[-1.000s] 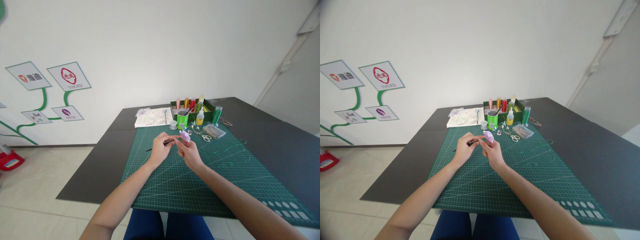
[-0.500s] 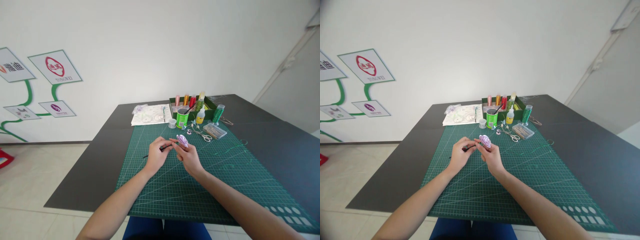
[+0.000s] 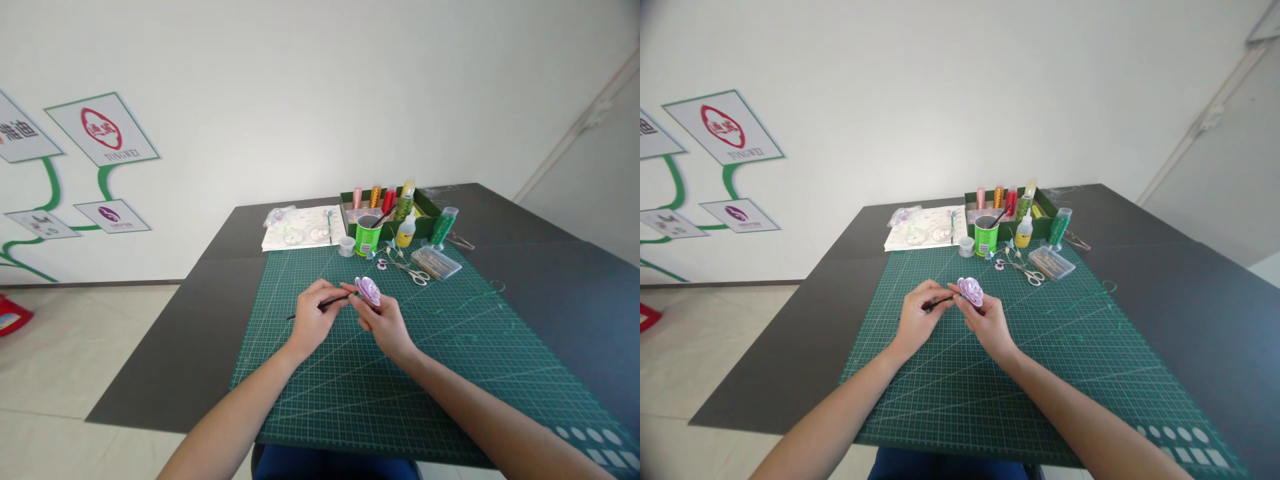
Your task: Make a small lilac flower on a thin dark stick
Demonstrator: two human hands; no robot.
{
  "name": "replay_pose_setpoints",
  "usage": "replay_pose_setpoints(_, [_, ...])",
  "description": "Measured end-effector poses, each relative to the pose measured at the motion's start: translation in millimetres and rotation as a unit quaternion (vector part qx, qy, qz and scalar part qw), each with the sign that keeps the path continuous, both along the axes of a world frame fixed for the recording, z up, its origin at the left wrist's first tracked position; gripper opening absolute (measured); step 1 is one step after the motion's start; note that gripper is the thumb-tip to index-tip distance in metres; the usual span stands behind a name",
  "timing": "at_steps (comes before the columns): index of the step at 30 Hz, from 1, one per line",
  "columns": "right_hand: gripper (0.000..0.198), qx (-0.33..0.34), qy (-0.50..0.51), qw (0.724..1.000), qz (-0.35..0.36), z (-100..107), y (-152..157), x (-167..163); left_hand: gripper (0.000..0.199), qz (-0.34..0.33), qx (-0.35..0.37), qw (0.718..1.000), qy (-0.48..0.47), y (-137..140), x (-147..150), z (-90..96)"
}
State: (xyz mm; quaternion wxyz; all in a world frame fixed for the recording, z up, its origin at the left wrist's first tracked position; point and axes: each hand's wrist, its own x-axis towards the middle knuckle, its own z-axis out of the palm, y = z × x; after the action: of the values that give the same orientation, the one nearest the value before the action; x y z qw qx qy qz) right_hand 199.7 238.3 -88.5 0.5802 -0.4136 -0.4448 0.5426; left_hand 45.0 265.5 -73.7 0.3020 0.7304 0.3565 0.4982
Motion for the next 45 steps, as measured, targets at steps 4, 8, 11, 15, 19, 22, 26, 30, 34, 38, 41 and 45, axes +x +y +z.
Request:
replay_pose_setpoints(4, [0.052, -0.018, -0.019, 1.0, -0.001, -1, -3, 0, 0.013, 0.004, 0.009, 1.0, -0.003, -5, 1, -3.6])
replay_pose_setpoints(8, [0.054, -0.048, -0.042, 0.998, -0.002, -7, -6, 0, 0.014, 0.029, 0.021, 0.999, -0.001, -11, 2, -10.9])
replay_pose_setpoints(11, [0.053, -0.06, -0.064, 0.996, -0.006, -9, -7, -1, 0.018, 0.039, 0.033, 0.999, 0.01, -13, 2, -17.5])
replay_pose_setpoints(15, [0.048, -0.045, -0.105, 0.993, -0.021, -12, -3, -2, 0.023, 0.045, 0.069, 0.995, 0.054, -11, -2, -28.1])
replay_pose_setpoints(19, [0.041, -0.002, -0.158, 0.987, -0.026, -17, 4, 1, 0.025, 0.053, 0.128, 0.987, 0.081, -3, -6, -38.9])
replay_pose_setpoints(22, [0.038, 0.009, -0.193, 0.981, -0.006, -19, 7, 5, 0.026, 0.053, 0.145, 0.984, 0.085, 2, -8, -42.4])
replay_pose_setpoints(26, [0.04, 0.0, -0.216, 0.976, -0.005, -14, 5, 8, 0.027, 0.056, 0.115, 0.988, 0.09, -1, -7, -38.0])
replay_pose_setpoints(30, [0.041, 0.022, -0.217, 0.976, -0.025, -11, 2, 9, 0.023, 0.058, 0.069, 0.992, 0.083, -6, -3, -29.6])
replay_pose_setpoints(34, [0.045, 0.044, -0.205, 0.977, -0.03, -14, 5, 9, 0.015, 0.064, 0.092, 0.992, 0.06, -5, 0, -22.6])
replay_pose_setpoints(38, [0.055, 0.057, -0.152, 0.987, -0.005, -18, 14, 7, 0.014, 0.069, 0.126, 0.987, 0.068, 3, -2, -20.0])
replay_pose_setpoints(41, [0.06, 0.054, -0.129, 0.99, 0.003, -23, 19, 5, 0.014, 0.058, 0.124, 0.988, 0.067, 8, -5, -19.9])
replay_pose_setpoints(45, [0.058, 0.043, -0.131, 0.99, -0.002, -34, 13, 4, 0.013, 0.049, 0.101, 0.991, 0.069, 2, -5, -22.0])
